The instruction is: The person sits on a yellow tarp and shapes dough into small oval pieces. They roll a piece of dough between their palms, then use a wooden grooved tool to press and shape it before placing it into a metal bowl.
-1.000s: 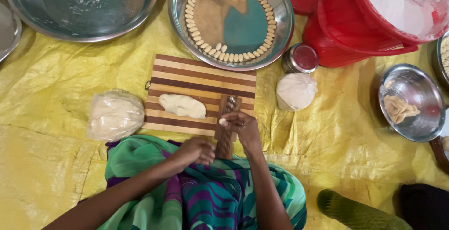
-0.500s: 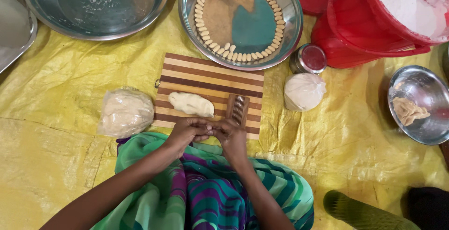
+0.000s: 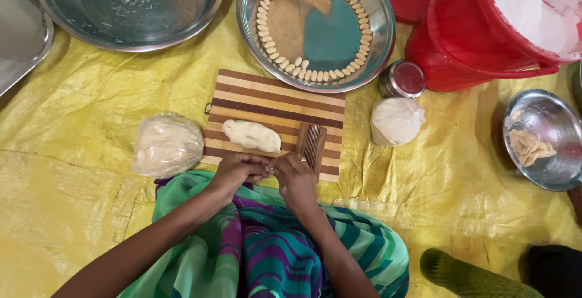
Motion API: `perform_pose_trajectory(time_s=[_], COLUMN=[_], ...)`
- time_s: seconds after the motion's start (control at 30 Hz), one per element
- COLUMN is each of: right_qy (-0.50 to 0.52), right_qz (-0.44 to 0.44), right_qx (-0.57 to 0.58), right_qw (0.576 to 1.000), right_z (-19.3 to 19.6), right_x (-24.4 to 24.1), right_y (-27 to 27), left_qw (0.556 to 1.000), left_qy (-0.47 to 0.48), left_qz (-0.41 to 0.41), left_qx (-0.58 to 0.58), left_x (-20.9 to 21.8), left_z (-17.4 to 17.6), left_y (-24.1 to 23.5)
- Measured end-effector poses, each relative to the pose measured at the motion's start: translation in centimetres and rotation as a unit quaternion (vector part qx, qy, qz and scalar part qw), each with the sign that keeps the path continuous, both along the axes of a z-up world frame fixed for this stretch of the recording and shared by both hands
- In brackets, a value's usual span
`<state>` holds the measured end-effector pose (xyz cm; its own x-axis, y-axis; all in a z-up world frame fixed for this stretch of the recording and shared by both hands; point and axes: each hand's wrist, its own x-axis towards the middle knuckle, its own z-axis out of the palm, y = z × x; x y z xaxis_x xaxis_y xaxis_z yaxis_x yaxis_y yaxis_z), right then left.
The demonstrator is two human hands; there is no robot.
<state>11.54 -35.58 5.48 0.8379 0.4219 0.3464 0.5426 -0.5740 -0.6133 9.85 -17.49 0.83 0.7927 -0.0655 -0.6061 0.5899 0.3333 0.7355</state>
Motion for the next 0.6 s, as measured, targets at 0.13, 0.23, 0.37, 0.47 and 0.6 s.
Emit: perform_pose_trajectory(time_s=[0.13, 0.23, 0.37, 0.47, 0.6], right_qy=[-0.031, -0.035, 0.113, 0.192, 0.138], right_qz=[0.012, -0.008, -0.112, -0.146, -0.098], right_qx=[-0.012, -0.013, 0.056, 0.109, 0.104], right_qw=[0.999, 0.999, 0.986, 0.964, 0.980], right_z=[-0.1, -0.7, -2.0, -3.1, -4.4], right_x=[0.0, 0.2, 2.0, 3.3, 4.1], right_y=[0.4, 0.3, -0.5, -0.4, 1.1], left_qw=[1.000, 0.998, 0.996, 0.998, 0.997], left_qy=[-0.021, -0.049, -0.083, -0.048, -0.008], left_qz=[0.017, 0.035, 0.036, 0.039, 0.062], left_qx=[0.006, 0.010, 0.002, -0.008, -0.053], left_x=[0.0, 0.0, 0.3, 0.5, 0.9], left_z=[-1.0, -1.7, -1.6, -1.1, -0.6], left_y=[0.1, 0.4, 2.1, 2.7, 2.3])
